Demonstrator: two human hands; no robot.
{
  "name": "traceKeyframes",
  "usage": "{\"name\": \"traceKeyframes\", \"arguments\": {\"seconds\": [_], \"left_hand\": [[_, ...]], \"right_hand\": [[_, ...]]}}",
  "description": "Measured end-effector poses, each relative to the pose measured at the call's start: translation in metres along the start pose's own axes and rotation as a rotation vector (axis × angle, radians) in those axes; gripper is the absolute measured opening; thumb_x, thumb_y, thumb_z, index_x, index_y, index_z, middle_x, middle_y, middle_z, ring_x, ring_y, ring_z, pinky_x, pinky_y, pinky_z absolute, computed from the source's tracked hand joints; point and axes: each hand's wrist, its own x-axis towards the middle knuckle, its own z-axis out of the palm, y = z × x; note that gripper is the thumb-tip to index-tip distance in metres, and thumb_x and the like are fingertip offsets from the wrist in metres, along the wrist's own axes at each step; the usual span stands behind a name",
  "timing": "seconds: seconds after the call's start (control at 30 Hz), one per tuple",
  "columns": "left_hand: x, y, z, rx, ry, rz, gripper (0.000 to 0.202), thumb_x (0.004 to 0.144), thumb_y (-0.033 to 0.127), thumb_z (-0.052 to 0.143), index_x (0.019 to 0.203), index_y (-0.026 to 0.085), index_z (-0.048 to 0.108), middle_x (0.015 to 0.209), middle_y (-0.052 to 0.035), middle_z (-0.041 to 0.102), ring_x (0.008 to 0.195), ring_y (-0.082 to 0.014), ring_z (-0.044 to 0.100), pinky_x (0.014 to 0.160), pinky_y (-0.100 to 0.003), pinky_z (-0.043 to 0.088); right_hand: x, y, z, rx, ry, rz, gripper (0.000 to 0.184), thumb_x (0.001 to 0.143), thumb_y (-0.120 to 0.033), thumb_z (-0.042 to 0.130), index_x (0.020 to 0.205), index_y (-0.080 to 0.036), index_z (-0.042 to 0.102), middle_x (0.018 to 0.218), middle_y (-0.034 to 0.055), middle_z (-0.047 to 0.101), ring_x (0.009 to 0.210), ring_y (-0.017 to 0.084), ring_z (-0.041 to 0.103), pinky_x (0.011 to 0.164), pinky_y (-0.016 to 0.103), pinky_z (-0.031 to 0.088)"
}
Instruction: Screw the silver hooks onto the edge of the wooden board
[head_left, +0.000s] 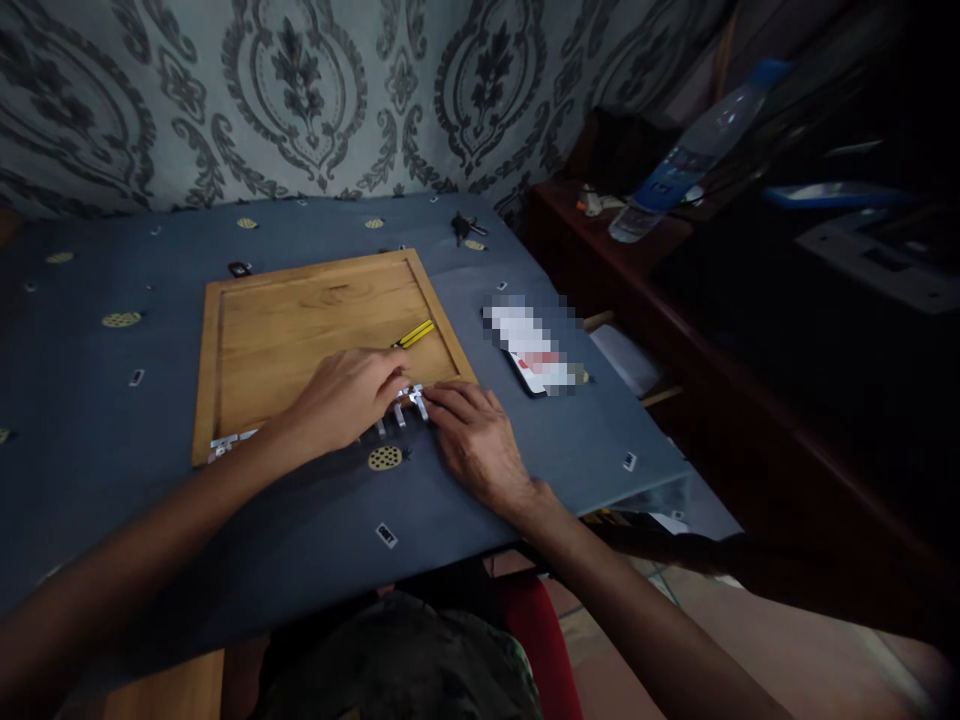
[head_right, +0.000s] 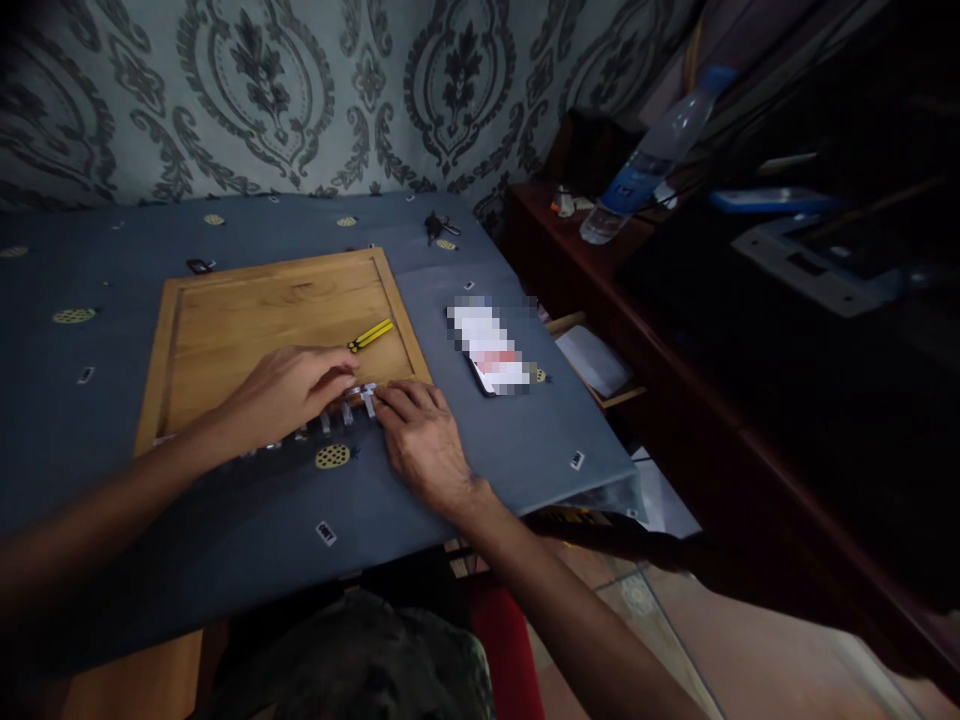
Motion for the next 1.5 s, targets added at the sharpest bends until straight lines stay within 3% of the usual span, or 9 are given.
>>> {"name": "traceKeyframes", "arguments": {"seconds": [0.17, 0.3, 0.9, 1.23, 1.4, 1.5], "left_hand": [[-0.016, 0.008, 0.006, 0.112, 0.049, 0.05, 0.033, 0.09, 0.048, 0.069, 0.1, 0.017, 0.07, 0.103, -0.0096, 0.073, 0.103, -0.0286, 0.063, 0.084, -0.037, 0.044], [-0.021, 0.017, 0.014, 0.205, 0.042, 0.031, 0.043, 0.088, 0.055, 0.07, 0.101, 0.015, 0.07, 0.107, -0.0121, 0.071, 0.107, -0.0319, 0.06, 0.088, -0.043, 0.044], [-0.019, 0.019, 0.026, 0.139, 0.036, -0.071, 0.034, 0.092, 0.048, 0.067, 0.101, 0.015, 0.071, 0.11, -0.0111, 0.07, 0.11, -0.0317, 0.056, 0.091, -0.046, 0.044], [-0.016, 0.02, 0.024, 0.045, 0.03, -0.111, 0.03, 0.086, 0.044, 0.076, 0.097, 0.016, 0.073, 0.107, -0.0094, 0.07, 0.113, -0.0315, 0.057, 0.091, -0.045, 0.042], [-0.016, 0.019, 0.025, 0.029, 0.045, -0.107, 0.031, 0.083, 0.044, 0.079, 0.099, 0.019, 0.074, 0.106, -0.0086, 0.07, 0.113, -0.0312, 0.057, 0.091, -0.044, 0.042], [-0.016, 0.018, 0.025, 0.017, 0.054, -0.105, 0.03, 0.083, 0.043, 0.079, 0.103, 0.02, 0.074, 0.105, -0.008, 0.07, 0.114, -0.0314, 0.056, 0.091, -0.044, 0.042]], "right_hand": [[-0.001, -0.001, 0.0, 0.022, -0.007, 0.022, 0.032, 0.096, -0.011, 0.051, 0.119, -0.02, 0.072, 0.119, 0.009, 0.076, 0.115, 0.026, 0.062, 0.096, 0.044, 0.05], [0.0, -0.002, 0.001, 0.003, 0.011, 0.025, 0.029, 0.098, -0.014, 0.052, 0.118, -0.018, 0.072, 0.118, 0.0091, 0.077, 0.113, 0.025, 0.063, 0.094, 0.042, 0.05], [0.0, -0.001, 0.001, -0.044, 0.04, -0.01, 0.029, 0.097, -0.01, 0.049, 0.114, -0.015, 0.073, 0.115, 0.0088, 0.078, 0.11, 0.024, 0.064, 0.091, 0.039, 0.05], [-0.002, 0.001, 0.003, 0.05, 0.018, 0.029, 0.038, 0.093, -0.004, 0.047, 0.115, -0.021, 0.073, 0.116, 0.0095, 0.077, 0.112, 0.025, 0.065, 0.091, 0.042, 0.052], [0.013, 0.01, -0.006, 0.314, 0.007, 0.156, 0.036, 0.093, -0.008, 0.047, 0.114, -0.021, 0.073, 0.109, 0.0088, 0.077, 0.102, 0.023, 0.069, 0.089, 0.038, 0.055], [0.033, 0.013, -0.013, 0.478, -0.046, 0.317, 0.022, 0.093, -0.021, 0.057, 0.109, -0.019, 0.072, 0.099, 0.0079, 0.075, 0.086, 0.019, 0.069, 0.077, 0.032, 0.054]]}}
